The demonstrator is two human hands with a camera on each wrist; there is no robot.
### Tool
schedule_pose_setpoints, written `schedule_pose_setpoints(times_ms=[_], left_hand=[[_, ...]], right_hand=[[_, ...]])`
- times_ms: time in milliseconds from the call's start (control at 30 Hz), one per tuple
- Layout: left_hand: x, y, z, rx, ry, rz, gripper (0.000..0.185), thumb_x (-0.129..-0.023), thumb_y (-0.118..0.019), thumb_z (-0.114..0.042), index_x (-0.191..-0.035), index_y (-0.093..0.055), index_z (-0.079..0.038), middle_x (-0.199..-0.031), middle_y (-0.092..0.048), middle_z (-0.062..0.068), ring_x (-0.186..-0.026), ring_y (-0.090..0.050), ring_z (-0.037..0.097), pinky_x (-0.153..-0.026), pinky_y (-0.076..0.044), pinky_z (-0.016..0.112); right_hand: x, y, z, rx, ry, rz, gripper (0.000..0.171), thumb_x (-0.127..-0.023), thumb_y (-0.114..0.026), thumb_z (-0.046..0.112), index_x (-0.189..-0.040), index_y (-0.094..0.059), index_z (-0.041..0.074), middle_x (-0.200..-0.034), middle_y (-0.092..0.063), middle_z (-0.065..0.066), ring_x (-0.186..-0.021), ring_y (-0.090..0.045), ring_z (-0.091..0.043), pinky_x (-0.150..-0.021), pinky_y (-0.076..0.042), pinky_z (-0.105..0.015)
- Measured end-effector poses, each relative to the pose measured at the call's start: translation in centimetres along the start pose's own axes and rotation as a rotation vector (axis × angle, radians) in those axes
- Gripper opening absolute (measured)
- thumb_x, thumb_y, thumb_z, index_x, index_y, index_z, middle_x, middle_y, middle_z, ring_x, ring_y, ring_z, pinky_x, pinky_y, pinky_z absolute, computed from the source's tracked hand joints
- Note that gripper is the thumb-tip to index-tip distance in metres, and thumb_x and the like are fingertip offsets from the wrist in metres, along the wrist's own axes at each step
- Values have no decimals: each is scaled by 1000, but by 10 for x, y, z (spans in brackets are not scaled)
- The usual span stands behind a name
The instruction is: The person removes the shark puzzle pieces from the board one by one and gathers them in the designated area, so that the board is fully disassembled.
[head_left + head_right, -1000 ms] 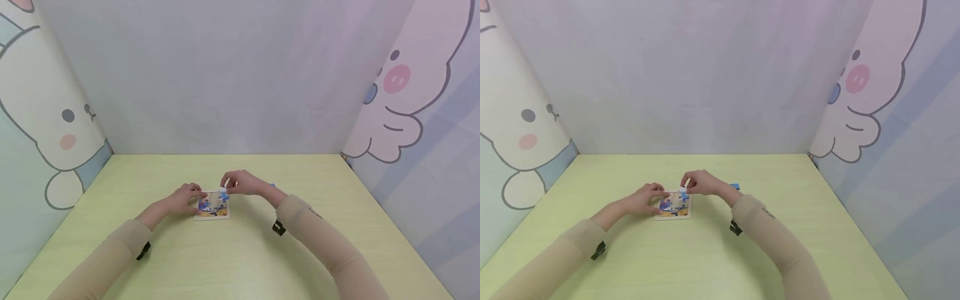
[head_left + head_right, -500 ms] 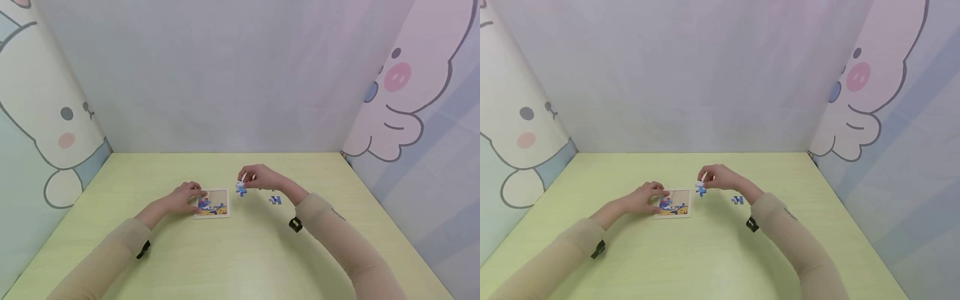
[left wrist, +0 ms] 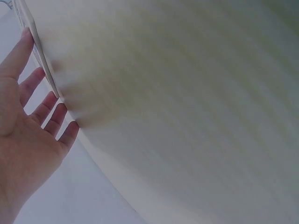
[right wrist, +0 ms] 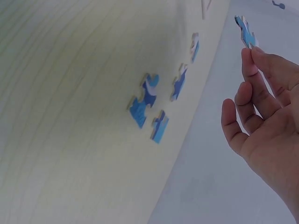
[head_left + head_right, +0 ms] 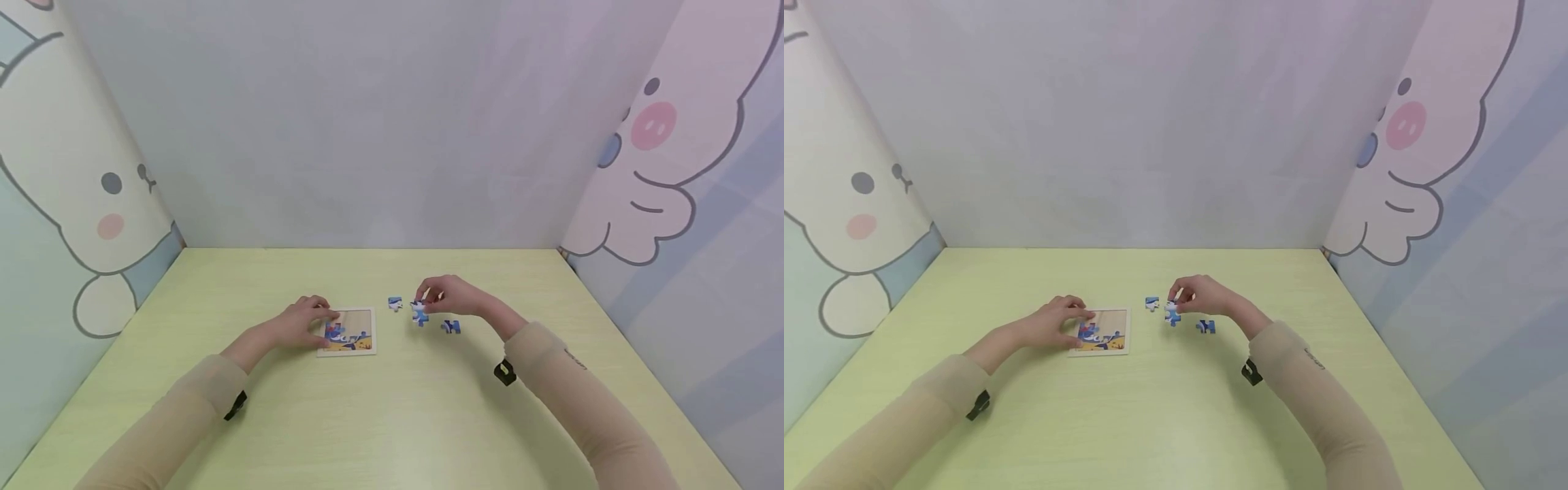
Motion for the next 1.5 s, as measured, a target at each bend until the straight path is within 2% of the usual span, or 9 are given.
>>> schedule_pose_setpoints(times_ms=[333, 633, 833, 1100, 1267, 1500], left_hand=[[0, 0, 0, -3, 6, 12, 65, -80, -72, -45, -135, -53, -18, -135, -44, 10, -124, -36, 31, -103, -31, 55], [1, 3, -4, -22, -22, 33, 65, -82, -70, -44, -137, -51, -15, -136, -43, 12, -123, -37, 32, -102, -32, 55], [4, 7, -6, -18, -29, 63, 64, -85, -68, -41, -139, -48, -13, -136, -43, 15, -122, -37, 34, -101, -32, 55], [5, 5, 0, 7, -24, 105, 69, -83, -69, -41, -143, -43, -18, -142, -36, 12, -127, -31, 33, -105, -29, 56], [5, 2, 2, 15, -35, 94, 70, -83, -69, -42, -143, -43, -18, -142, -35, 13, -128, -31, 34, -104, -28, 58], [6, 0, 5, 20, -28, 66, 73, -82, -70, -42, -143, -41, -15, -143, -35, 14, -130, -30, 35, -106, -24, 59]], right_hand=[[1, -12, -30, 3, -36, 24, 18, -87, -68, 15, -104, -65, 13, -86, -66, 2, -76, -60, -12, -69, -50, -28], [-4, -20, -45, -3, -34, -1, 16, -86, -69, 11, -101, -65, 12, -84, -66, 2, -74, -58, -11, -68, -48, -27], [-7, -23, -44, 39, -20, -9, 16, -85, -70, 12, -100, -65, 13, -82, -60, 1, -73, -52, -12, -66, -46, -27], [-9, -24, -42, 50, -36, -8, 16, -86, -69, 13, -102, -66, 12, -82, -60, 3, -72, -50, -13, -68, -44, -28], [-9, -18, -35, 70, -18, -23, 21, -86, -68, 13, -107, -66, 11, -83, -61, 5, -73, -50, -14, -67, -43, -28], [-3, -2, -9, 63, 52, -39, 25, -87, -67, 13, -111, -66, 7, -86, -62, 6, -79, -53, -15, -69, -45, -28]])
Point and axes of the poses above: each hand's wrist, its own x-axis away from the middle knuckle, its own y-axis out of the back of the hand, z = x × y, the point moved 4 cm from there along -x, towards the middle knuckle
